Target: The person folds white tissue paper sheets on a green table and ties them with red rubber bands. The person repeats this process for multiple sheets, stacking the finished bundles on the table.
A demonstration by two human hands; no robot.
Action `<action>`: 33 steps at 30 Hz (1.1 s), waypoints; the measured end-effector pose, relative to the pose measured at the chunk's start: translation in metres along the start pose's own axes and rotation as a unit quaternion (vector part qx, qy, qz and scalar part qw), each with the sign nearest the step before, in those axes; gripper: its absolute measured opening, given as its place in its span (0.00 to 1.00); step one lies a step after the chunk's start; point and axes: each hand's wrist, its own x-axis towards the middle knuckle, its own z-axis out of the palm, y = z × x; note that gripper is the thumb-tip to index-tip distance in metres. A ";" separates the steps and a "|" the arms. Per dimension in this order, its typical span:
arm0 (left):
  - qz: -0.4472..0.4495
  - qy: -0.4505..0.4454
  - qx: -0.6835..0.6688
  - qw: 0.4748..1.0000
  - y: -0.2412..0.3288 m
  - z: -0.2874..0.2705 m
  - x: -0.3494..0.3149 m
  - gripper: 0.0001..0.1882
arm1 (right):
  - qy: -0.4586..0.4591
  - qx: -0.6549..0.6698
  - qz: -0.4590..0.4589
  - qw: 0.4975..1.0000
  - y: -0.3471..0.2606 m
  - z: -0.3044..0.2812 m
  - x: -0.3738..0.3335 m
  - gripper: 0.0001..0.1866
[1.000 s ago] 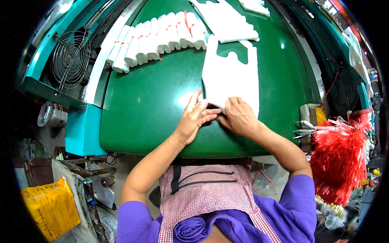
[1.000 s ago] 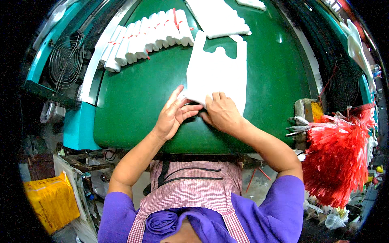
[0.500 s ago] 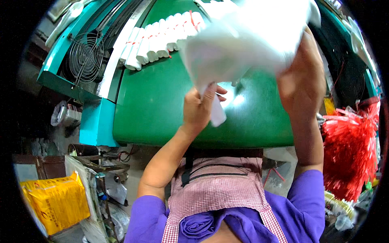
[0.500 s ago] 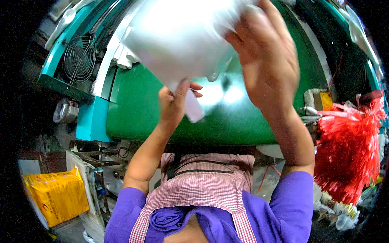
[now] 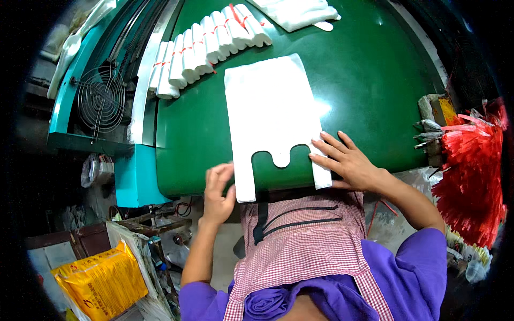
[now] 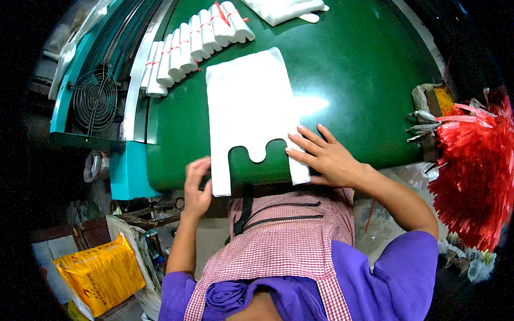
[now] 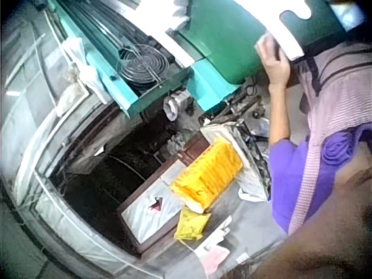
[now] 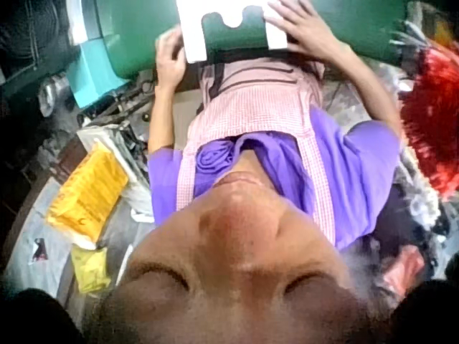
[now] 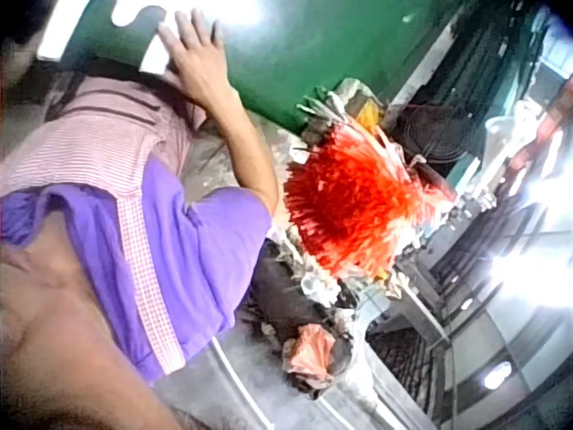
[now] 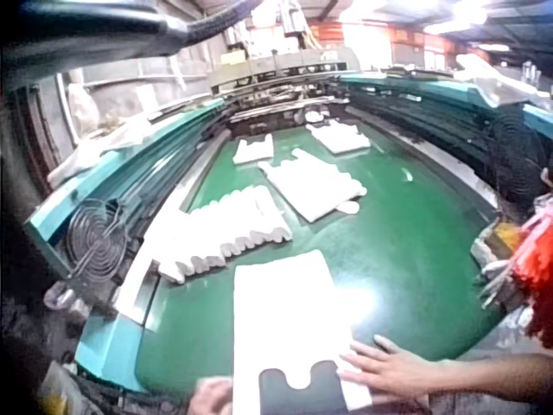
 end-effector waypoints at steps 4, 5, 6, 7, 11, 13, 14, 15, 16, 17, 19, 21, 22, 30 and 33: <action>0.147 -0.102 0.118 0.977 0.004 -0.013 0.039 0.15 | 0.078 0.019 -0.051 0.995 0.012 0.008 -0.003 0.25; 0.120 -0.135 0.045 0.982 -0.001 -0.011 0.047 0.11 | 0.098 0.055 -0.061 0.992 0.008 0.001 0.001 0.17; 0.096 -0.167 -0.032 0.981 -0.002 -0.007 0.058 0.08 | 0.100 0.096 -0.075 0.988 0.009 -0.003 0.006 0.16; 0.020 -0.150 -0.073 0.986 0.004 -0.002 0.069 0.06 | 0.101 0.136 -0.089 0.982 0.012 -0.007 0.014 0.16; -0.025 -0.161 0.018 0.986 0.019 0.039 0.123 0.07 | 0.186 0.321 0.017 0.928 0.005 -0.012 0.067 0.09; -0.028 -0.241 0.213 0.947 0.016 0.052 0.131 0.09 | 0.165 0.320 0.110 0.926 0.001 -0.006 0.101 0.10; 0.006 -0.174 0.208 0.963 0.016 0.049 0.127 0.09 | 0.107 0.248 0.149 0.951 0.004 0.000 0.112 0.13; 0.045 -0.114 0.196 0.973 0.018 0.048 0.118 0.10 | 0.121 0.196 0.133 0.964 -0.001 0.006 0.112 0.15; 0.084 -0.053 0.183 0.978 0.018 0.045 0.107 0.11 | 0.090 0.131 0.121 0.980 -0.004 0.005 0.108 0.15; 0.182 -0.002 0.193 0.964 0.009 0.042 0.090 0.15 | 0.097 0.118 0.087 0.984 -0.009 0.009 0.104 0.13; 0.280 -0.037 0.187 0.941 0.019 0.039 0.057 0.17 | 0.119 0.041 0.019 0.992 -0.013 0.022 0.089 0.09; 0.278 -0.050 0.163 0.945 0.026 0.048 0.051 0.17 | 0.110 -0.042 -0.012 0.993 -0.010 0.024 0.088 0.16; 0.270 -0.040 0.157 0.949 0.021 0.054 0.054 0.17 | 0.163 -0.101 -0.041 0.981 -0.001 0.033 0.090 0.21; -0.078 -0.206 -0.063 0.973 -0.004 0.044 0.134 0.08 | 0.104 0.091 0.006 0.990 0.005 -0.011 0.108 0.31; 0.119 0.016 0.130 0.984 -0.004 0.048 0.135 0.15 | 0.127 -0.045 0.044 0.990 0.006 0.021 0.104 0.34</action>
